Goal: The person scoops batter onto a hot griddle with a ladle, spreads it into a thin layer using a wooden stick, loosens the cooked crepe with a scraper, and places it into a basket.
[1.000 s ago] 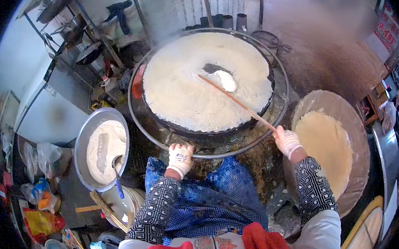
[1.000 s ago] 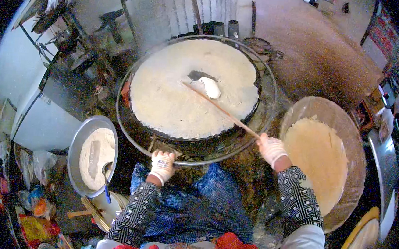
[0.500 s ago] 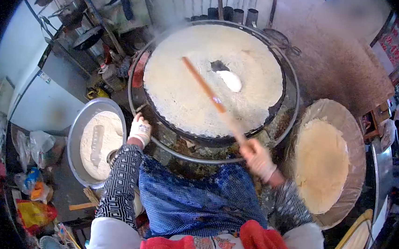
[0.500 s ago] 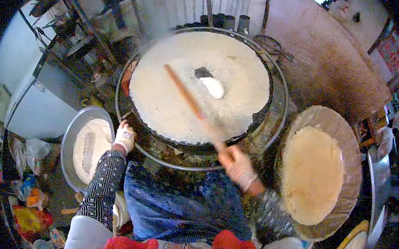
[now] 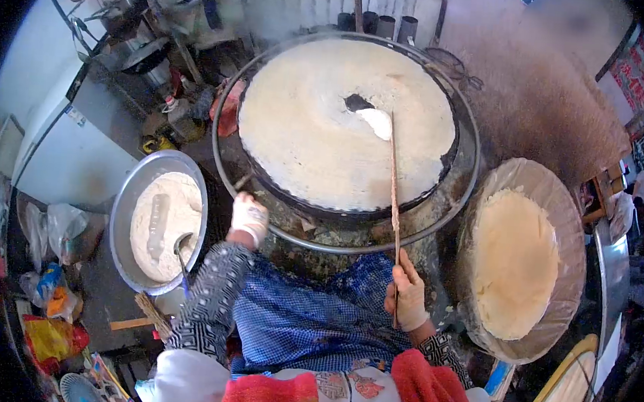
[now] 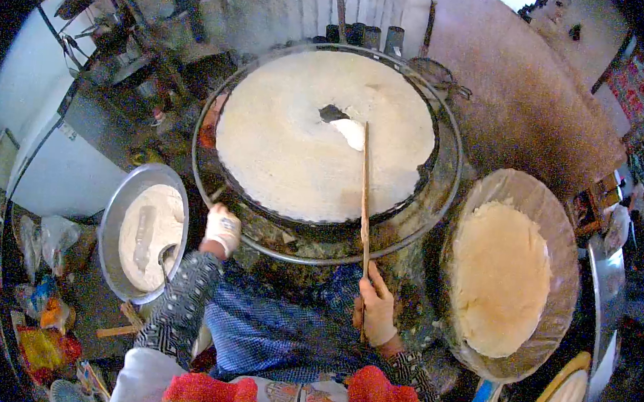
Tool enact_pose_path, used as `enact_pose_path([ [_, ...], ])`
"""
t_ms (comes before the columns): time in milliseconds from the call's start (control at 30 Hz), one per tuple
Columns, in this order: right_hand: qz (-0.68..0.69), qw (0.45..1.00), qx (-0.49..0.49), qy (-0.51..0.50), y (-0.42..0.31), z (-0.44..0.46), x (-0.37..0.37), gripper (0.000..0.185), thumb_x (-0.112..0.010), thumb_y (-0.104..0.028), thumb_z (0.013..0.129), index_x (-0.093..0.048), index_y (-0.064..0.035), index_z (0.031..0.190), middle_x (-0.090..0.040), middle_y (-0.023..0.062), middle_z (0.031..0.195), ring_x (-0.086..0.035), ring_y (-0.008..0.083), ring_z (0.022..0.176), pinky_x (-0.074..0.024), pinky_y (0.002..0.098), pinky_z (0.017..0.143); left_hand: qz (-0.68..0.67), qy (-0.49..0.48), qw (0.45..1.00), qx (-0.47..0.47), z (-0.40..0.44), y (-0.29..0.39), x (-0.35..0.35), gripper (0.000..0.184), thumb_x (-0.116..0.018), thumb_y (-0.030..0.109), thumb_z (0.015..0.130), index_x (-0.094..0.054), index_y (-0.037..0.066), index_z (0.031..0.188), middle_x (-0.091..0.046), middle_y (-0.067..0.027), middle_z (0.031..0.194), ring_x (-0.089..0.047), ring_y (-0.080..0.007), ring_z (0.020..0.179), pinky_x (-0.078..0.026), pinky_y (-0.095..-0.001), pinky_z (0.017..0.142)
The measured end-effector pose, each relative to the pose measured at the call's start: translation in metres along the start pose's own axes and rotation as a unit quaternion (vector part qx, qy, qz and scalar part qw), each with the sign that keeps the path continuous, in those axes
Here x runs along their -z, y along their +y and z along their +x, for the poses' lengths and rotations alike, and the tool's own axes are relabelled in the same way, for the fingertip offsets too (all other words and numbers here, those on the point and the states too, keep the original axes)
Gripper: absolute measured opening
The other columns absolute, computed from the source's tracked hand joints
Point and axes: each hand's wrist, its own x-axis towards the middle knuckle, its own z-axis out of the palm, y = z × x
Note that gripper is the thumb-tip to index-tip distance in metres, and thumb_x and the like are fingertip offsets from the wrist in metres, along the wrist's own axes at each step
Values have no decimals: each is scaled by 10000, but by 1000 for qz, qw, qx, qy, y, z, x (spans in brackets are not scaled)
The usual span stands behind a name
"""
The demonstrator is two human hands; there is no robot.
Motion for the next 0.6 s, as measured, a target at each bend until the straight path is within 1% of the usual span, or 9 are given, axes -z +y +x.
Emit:
enact_pose_path([
  [100, 1, 1000, 14, -23, -13, 15, -1, 484, -542, -233, 980, -416, -144, 1439, -472, 0, 505, -417, 95, 360, -361, 272, 341, -96, -29, 995, -29, -38, 57, 49, 224, -588, 292, 857, -732, 162, 969, -707, -39, 974, -635, -201, 942, -405, -394, 828],
  [133, 0, 999, 19, -32, -15, 20, 0, 484, -543, -233, 979, -417, -141, 1437, -476, 0, 505, -423, 94, 360, -365, 272, 340, -135, 92, 986, -21, -38, 91, 32, 186, -634, 336, 818, -733, 178, 829, -699, -20, 819, -652, -190, 841, -439, -395, 697],
  [167, 0, 998, 37, -50, -15, 29, 2, 488, -555, -236, 970, -424, -136, 1429, -485, -3, 508, -424, 95, 348, -365, 266, 329, -210, 57, 974, -58, -64, 99, 78, 258, -662, 390, 799, -712, 147, 869, -685, -30, 781, -652, -212, 812, -448, -416, 732],
  [200, -15, 998, 41, -47, -17, 34, 2, 486, -557, -242, 969, -430, -137, 1426, -482, -11, 514, -423, 90, 352, -361, 258, 330, -279, 96, 951, -92, -72, 122, 79, 454, -668, 446, 790, -653, 84, 1062, -671, -93, 948, -621, -273, 943, -428, -466, 876],
  [233, -31, 998, 43, -44, -19, 38, 1, 484, -559, -248, 968, -436, -138, 1423, -479, -19, 521, -422, 86, 357, -356, 250, 332, -318, 273, 902, -106, -91, 144, 73, 567, -652, 435, 811, -551, 35, 1200, -585, -165, 1168, -531, -325, 1109, -340, -501, 1016],
  [333, -41, 997, 46, -44, -24, 51, -5, 486, -570, -249, 960, -450, -119, 1412, -479, -26, 529, -419, 82, 352, -344, 244, 322, -469, 326, 798, -193, -152, 151, 80, 569, -682, 340, 783, -510, 15, 1217, -525, -194, 1248, -471, -358, 1179, -312, -505, 1041],
  [400, -38, 996, 60, -53, -24, 56, -9, 484, -576, -247, 956, -458, -113, 1406, -481, -25, 531, -417, 84, 349, -341, 247, 317, -483, 264, 823, -142, -174, 91, 94, 516, -702, 272, 752, -536, 19, 1170, -576, -193, 1138, -526, -374, 1075, -377, -493, 950],
  [500, -30, 996, 65, -49, -22, 59, -20, 470, -586, -244, 950, -477, -118, 1389, -470, -15, 509, -407, 93, 334, -338, 253, 306, -466, 270, 837, 99, -185, 27, -2, 397, -671, 171, 781, -548, 46, 1136, -602, -157, 1047, -531, -361, 1047, -381, -491, 914],
  [600, 8, 998, 45, -50, -17, 62, -36, 432, -591, -245, 951, -503, -172, 1368, -483, -3, 514, -406, 108, 326, -336, 261, 305, -325, 71, 882, 333, -192, -4, -132, 593, -665, 186, 820, -421, 49, 1343, -553, -214, 1233, -488, -343, 1211, -373, -507, 1007],
])
